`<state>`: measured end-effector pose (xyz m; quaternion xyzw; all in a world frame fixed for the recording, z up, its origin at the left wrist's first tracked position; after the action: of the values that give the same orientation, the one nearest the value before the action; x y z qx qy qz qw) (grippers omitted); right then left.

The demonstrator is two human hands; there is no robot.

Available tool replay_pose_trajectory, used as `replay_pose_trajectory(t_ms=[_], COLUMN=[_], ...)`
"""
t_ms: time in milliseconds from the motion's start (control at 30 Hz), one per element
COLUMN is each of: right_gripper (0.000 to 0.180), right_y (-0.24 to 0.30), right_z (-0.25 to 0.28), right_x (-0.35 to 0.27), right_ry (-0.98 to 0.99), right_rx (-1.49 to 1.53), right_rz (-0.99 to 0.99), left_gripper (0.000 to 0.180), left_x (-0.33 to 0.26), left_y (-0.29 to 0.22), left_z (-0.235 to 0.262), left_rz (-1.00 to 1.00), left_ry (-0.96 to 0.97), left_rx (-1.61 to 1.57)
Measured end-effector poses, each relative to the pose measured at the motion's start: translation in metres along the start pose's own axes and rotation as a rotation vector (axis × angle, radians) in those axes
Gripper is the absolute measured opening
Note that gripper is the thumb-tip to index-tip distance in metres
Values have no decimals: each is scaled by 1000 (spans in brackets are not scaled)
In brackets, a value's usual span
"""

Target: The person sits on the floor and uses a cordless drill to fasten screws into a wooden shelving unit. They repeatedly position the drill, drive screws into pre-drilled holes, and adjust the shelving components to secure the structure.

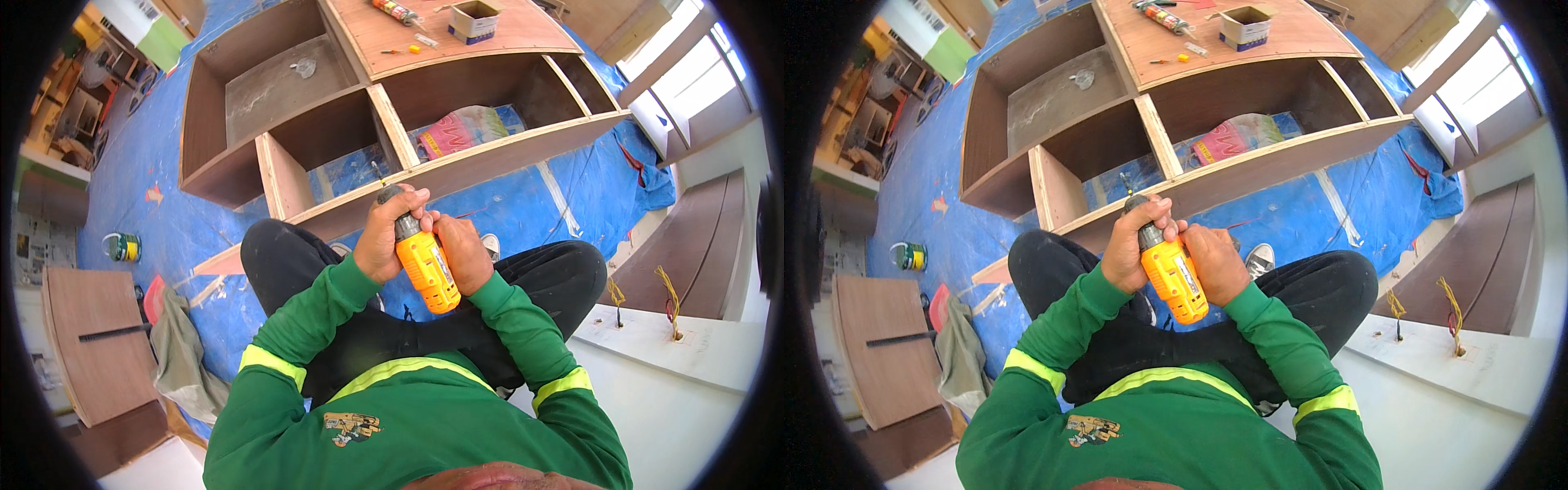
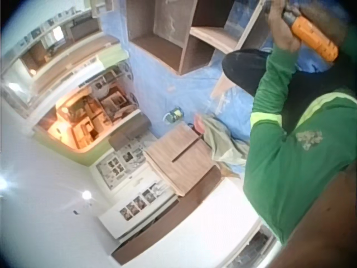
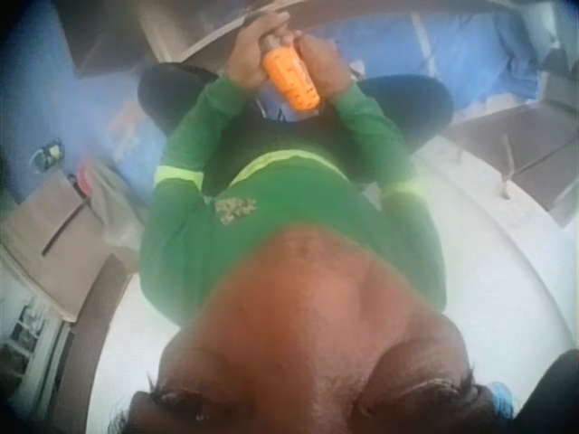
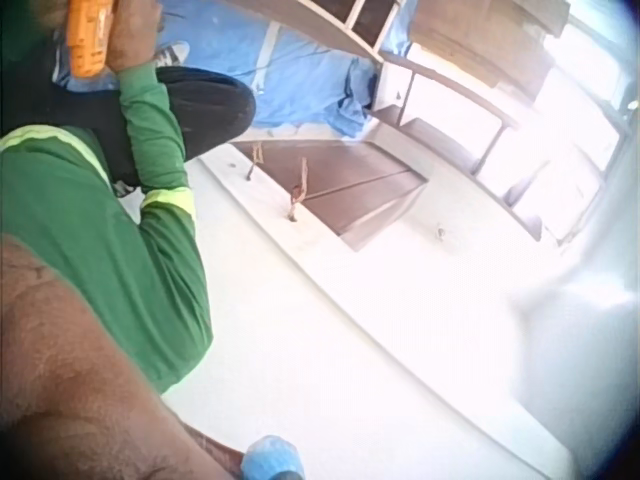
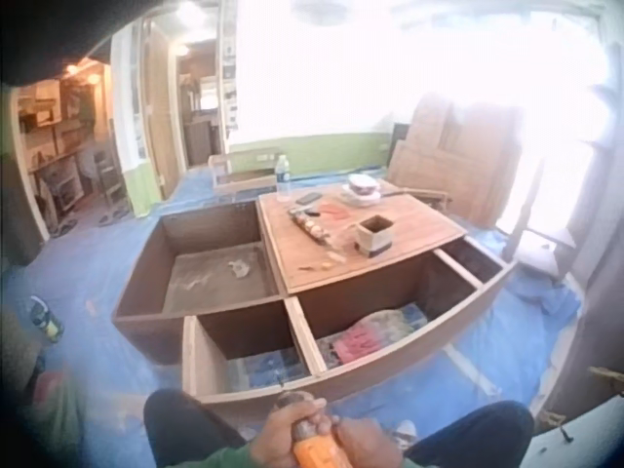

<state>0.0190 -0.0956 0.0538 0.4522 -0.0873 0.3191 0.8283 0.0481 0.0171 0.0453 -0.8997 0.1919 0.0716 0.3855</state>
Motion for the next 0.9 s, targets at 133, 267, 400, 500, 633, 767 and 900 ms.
replay_pose_trajectory(t_ms=[133, 267, 400, 500, 633, 767, 900], right_gripper=[21, 21, 23, 23, 19, 17, 31], right_y=[9, 21, 19, -12, -57, -49, -56], right_z=[21, 69, 133, 193, 219, 221, 226], right_x=[3, 13, 29, 19, -28, -36, -30], right_ry=[-47, -141, -190, -400, -882, -887, -637], right_rx=[-5, -159, -389, -225, 174, 65, -132], right_rz=[-14, 10, -18, -196, -544, -693, -869], left_gripper=[21, 24, 31, 50, 38, 37, 31], left_x=[4, 23, 64, 136, 335, 488, 628], left_y=[-6, -16, -24, -38, -118, -160, -131], left_z=[-23, -65, -124, -181, -205, -186, -145], left_rz=[29, 39, 91, 63, -741, -1612, -983], left_ry=[9, 85, 290, 412, 237, 138, 99], left_rx=[65, 203, 258, 244, 1164, 2198, 2429])
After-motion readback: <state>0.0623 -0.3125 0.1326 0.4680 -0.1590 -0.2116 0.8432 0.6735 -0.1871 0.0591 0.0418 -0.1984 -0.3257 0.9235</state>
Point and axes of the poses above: each hand's wrist, its own x-axis towards the middle knuckle, its own z-axis out of the back of the hand, y = z × x, the point moved 9 cm from there along x, towards the middle knuckle, and after that the axes turned 6 degrees about x, right-handed, at the moved point
